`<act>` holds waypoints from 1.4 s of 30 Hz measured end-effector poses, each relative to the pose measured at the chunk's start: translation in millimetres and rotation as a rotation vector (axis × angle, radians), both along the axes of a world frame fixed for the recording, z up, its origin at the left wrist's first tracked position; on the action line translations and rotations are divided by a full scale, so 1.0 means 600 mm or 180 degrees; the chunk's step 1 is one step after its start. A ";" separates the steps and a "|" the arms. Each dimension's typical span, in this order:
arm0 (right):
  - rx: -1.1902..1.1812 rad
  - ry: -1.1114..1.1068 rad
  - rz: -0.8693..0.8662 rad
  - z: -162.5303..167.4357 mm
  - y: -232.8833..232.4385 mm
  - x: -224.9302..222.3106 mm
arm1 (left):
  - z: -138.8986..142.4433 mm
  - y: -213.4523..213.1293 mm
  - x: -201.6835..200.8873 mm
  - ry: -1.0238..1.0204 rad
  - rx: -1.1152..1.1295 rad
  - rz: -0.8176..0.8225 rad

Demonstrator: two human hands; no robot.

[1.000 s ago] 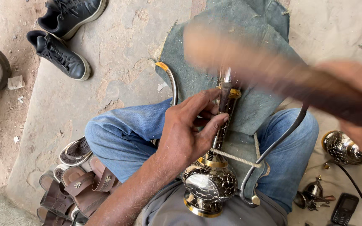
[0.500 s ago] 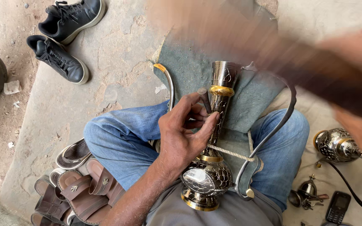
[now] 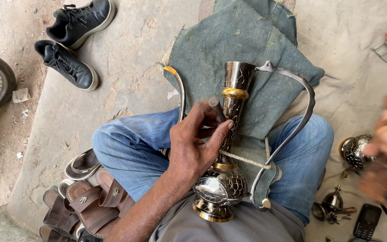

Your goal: The person holds a decorative metal hookah base on their lap and repeatedly strikes it with a wooden mallet. They rotate the object to work on different sections of the neck and body.

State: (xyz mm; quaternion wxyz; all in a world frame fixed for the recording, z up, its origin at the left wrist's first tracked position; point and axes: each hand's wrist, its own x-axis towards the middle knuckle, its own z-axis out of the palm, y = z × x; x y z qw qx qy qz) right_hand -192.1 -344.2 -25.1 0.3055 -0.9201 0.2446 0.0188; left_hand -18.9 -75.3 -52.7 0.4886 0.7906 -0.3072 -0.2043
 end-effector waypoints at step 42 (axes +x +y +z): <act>0.1011 0.1188 -0.1234 -0.338 0.031 -0.304 | 0.066 -0.086 0.033 -0.0789 0.0797 -0.1796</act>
